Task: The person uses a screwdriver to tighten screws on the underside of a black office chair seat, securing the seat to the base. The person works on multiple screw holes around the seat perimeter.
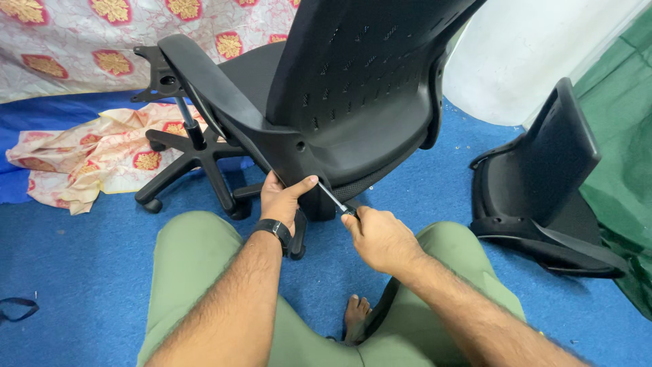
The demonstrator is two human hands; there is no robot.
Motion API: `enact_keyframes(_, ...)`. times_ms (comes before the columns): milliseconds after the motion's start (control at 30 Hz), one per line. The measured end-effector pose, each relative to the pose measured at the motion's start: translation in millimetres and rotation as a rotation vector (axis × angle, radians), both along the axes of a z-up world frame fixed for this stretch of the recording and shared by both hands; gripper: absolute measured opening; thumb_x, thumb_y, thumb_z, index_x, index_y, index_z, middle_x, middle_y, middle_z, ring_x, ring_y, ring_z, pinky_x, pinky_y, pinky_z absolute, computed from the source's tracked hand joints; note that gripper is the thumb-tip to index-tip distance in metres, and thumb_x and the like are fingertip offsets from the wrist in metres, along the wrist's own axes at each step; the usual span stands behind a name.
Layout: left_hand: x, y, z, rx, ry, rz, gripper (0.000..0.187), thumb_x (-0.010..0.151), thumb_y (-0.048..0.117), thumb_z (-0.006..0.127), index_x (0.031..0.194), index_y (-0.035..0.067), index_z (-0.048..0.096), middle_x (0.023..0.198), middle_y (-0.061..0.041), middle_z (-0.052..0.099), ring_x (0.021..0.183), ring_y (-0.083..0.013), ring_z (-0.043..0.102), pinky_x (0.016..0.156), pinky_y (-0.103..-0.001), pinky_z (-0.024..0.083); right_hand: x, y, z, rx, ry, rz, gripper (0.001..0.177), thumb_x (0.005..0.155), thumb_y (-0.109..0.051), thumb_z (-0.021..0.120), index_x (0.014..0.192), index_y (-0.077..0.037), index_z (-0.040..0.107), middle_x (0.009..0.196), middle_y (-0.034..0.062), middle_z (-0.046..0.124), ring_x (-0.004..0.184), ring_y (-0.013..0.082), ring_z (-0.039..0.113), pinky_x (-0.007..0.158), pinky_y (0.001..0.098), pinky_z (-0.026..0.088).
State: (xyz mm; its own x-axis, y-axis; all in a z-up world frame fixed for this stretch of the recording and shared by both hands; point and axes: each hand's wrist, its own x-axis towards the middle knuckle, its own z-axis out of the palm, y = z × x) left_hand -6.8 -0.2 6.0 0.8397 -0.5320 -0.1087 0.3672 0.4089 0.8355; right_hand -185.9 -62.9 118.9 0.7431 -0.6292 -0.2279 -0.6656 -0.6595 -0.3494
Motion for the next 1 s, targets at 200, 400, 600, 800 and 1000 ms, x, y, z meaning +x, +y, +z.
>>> enact_keyframes(200, -0.9, -1.8, 1.7, 0.033, -0.033, 0.038, 0.060, 0.067, -0.004, 0.087, 0.119, 0.008, 0.059, 0.113, -0.006, 0.071, 0.107, -0.0166, 0.069, 0.100, -0.032, 0.055, -1.3, -6.5, -6.7, 0.266, -0.112, -0.014, 0.047, 0.102, -0.044, 0.052, 0.087, -0.001, 0.062, 0.068, 0.0154, 0.064, 0.058, 0.0288, 0.064, 0.053, 0.0450, 0.052)
enact_keyframes(400, 1.3, -2.4, 0.5, 0.043, -0.050, 0.045, 0.060, 0.067, -0.004, 0.087, 0.118, 0.008, 0.060, 0.112, -0.005, 0.072, 0.106, -0.0167, 0.069, 0.100, -0.032, 0.054, 0.5, -9.9, -5.8, 0.724, -0.143, -0.183, 0.040, 0.102, -0.045, 0.051, 0.088, -0.008, 0.053, 0.059, 0.0006, 0.049, 0.040, 0.0108, 0.044, 0.034, 0.0288, 0.035)
enact_keyframes(600, 2.9, -0.8, -0.3, 0.079, -0.073, 0.055, 0.060, 0.066, -0.002, 0.088, 0.119, 0.008, 0.061, 0.114, -0.005, 0.073, 0.107, -0.0167, 0.069, 0.102, -0.032, 0.051, 0.1, -11.7, -2.9, 0.941, -0.152, -0.220, 0.040, 0.102, -0.047, 0.050, 0.088, -0.010, 0.049, 0.059, 0.0009, 0.047, 0.039, 0.0112, 0.042, 0.034, 0.0285, 0.033)
enact_keyframes(800, 3.6, 3.7, -1.4, 0.074, -0.058, 0.052, 0.060, 0.065, -0.002, 0.088, 0.119, 0.008, 0.062, 0.112, -0.004, 0.073, 0.106, -0.0171, 0.069, 0.101, -0.033, 0.052, 0.2, -10.5, -1.1, 1.038, -0.145, -0.236, 0.041, 0.103, -0.048, 0.049, 0.087, -0.011, 0.048, 0.059, -0.0005, 0.046, 0.040, 0.0101, 0.041, 0.034, 0.0281, 0.034)
enact_keyframes(1000, 4.7, 2.7, -2.0, 0.065, -0.057, 0.070, 0.061, 0.064, -0.004, 0.087, 0.118, 0.008, 0.063, 0.111, -0.005, 0.074, 0.105, -0.0182, 0.070, 0.099, -0.033, 0.054, -0.7, -13.1, -5.7, 1.423, -0.153, -0.387, 0.041, 0.104, -0.054, 0.046, 0.090, -0.015, 0.050, 0.058, -0.0056, 0.043, 0.039, 0.0054, 0.036, 0.035, 0.0234, 0.029)
